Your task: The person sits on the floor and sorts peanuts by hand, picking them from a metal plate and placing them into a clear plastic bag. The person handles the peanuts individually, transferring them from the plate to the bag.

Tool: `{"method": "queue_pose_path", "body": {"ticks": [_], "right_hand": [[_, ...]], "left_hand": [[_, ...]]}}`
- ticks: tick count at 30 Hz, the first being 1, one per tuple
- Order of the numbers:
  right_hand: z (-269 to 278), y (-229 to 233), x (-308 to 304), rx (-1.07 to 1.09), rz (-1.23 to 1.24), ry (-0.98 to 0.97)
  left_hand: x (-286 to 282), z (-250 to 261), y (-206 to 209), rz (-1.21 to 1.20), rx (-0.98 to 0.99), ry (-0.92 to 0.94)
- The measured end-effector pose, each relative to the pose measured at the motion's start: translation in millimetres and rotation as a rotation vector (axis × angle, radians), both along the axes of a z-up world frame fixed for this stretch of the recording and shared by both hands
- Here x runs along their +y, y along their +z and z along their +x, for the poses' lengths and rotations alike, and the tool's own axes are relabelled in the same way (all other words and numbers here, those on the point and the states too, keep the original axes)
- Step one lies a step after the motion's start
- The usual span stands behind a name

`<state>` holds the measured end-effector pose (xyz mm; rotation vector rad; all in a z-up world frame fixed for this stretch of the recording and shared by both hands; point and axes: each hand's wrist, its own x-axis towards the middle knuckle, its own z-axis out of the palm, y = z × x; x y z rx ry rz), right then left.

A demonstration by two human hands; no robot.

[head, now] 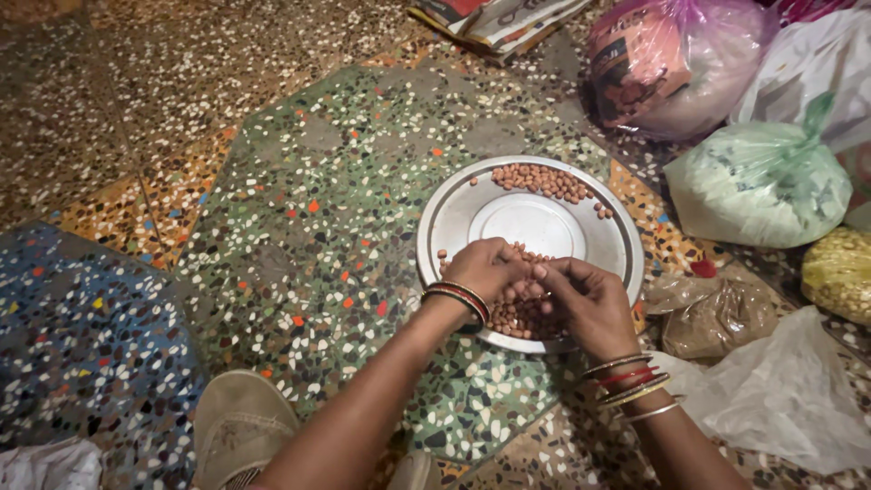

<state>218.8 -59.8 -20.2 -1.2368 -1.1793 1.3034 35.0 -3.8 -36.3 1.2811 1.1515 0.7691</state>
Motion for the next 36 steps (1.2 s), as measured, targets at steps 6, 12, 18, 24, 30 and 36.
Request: {"method": "queue_pose_path", "body": {"ticks": [6,12,18,24,30,36], "right_hand": [[-6,24,-4,0.035,0.083,-0.086],[-12,29,-8,0.202,0.135,-0.049],[-5,33,-3,0.052,0.082,-0.086],[6,28,6,-0.058,0.196,-0.070],[31,16,22,0.028,-0.046,-0.122],[47,-3,32,-0.036,-0.039,-0.175]], "left_hand": [[-2,16,2,-0.183,-0.198,0.068],[-4,25,4,-0.438,-0.416,0.119],[3,30,-10,-0.512,-0.535,0.173],[31,34,-30,-0.379,-0.376,-0.009],[87,49,14,0.223,0.673,-0.191],[130,78,28,0.567,1.025,-0.062]]}}
